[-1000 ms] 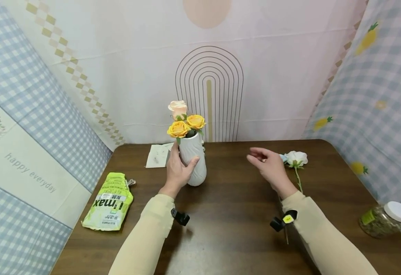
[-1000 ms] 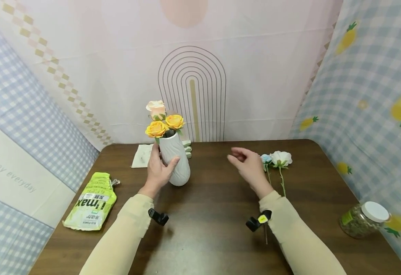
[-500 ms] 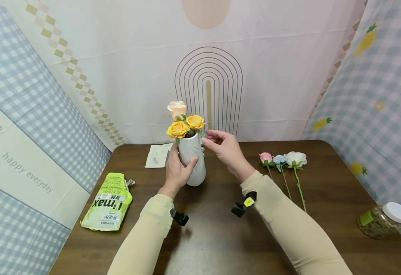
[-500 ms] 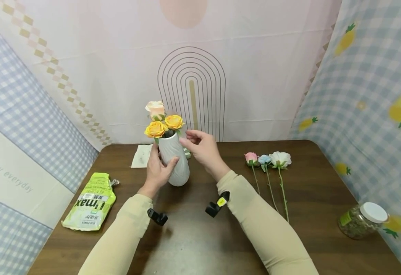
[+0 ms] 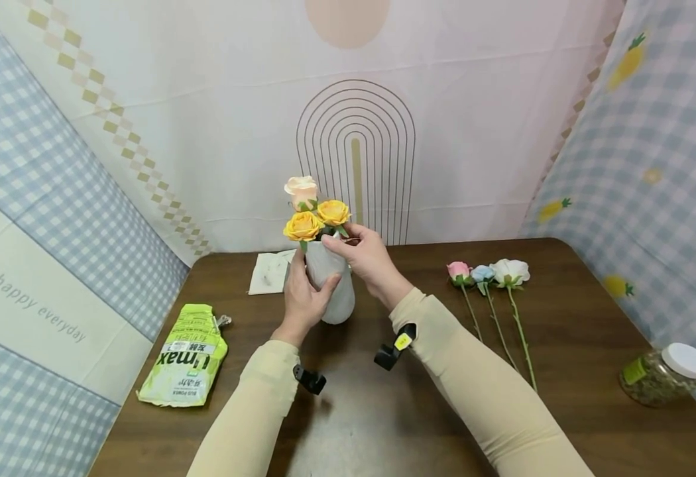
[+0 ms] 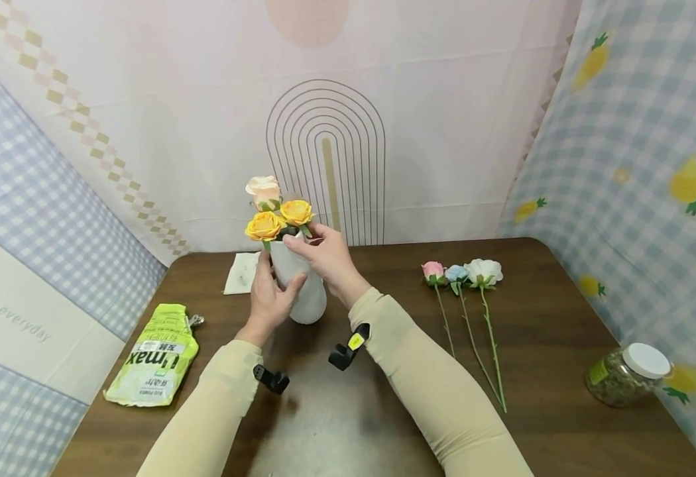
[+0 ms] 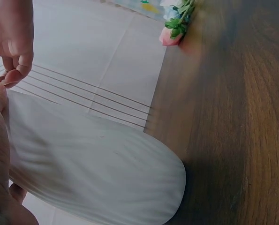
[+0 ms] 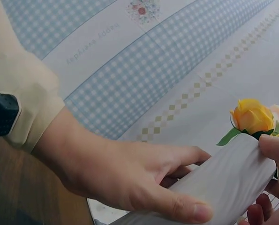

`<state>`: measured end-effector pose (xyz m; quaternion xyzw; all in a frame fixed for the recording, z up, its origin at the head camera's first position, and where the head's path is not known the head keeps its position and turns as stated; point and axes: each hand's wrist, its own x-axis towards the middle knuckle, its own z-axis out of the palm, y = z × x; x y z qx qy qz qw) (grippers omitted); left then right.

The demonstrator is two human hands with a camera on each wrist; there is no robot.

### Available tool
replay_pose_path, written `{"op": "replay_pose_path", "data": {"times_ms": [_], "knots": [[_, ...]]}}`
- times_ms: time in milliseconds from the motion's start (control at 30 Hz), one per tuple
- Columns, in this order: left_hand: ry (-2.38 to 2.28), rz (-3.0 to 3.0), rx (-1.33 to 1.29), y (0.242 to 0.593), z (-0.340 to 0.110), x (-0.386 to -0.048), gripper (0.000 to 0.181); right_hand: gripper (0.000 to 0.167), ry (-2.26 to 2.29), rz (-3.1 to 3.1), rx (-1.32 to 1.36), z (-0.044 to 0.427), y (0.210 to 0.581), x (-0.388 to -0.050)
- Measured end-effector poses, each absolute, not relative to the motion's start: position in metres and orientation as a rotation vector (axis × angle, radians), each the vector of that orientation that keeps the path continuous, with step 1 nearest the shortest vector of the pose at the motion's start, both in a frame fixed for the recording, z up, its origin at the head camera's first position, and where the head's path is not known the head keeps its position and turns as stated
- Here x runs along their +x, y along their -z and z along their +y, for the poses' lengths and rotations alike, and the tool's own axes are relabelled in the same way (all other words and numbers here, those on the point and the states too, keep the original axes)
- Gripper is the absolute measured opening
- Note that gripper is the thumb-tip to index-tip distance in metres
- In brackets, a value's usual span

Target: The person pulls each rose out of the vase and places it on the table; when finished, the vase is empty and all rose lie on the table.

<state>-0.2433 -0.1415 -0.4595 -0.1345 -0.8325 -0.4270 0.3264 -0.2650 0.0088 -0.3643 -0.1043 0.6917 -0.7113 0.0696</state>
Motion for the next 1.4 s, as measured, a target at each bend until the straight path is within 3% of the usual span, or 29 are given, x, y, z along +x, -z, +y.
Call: {"op": "replay_pose_path", "data": {"times_ms": [467, 833, 1400], "knots": [[1.109, -2.176, -0.354, 0.459, -0.141, -0.244, 0.084, 0.035, 2.311, 1.927, -0.166, 0.002, 0.351, -0.269], [1.101, -2.175, -0.341, 0.461, -0.141, -0.245, 0.087, 0.033, 2.275, 1.971, -0.203, 0.003, 0.349, -0.27], [1.084, -2.163, -0.349, 0.46, -0.14, -0.244, 0.088, 0.03, 2.364, 2.149, -0.565, 0.011, 0.336, -0.263]]}}
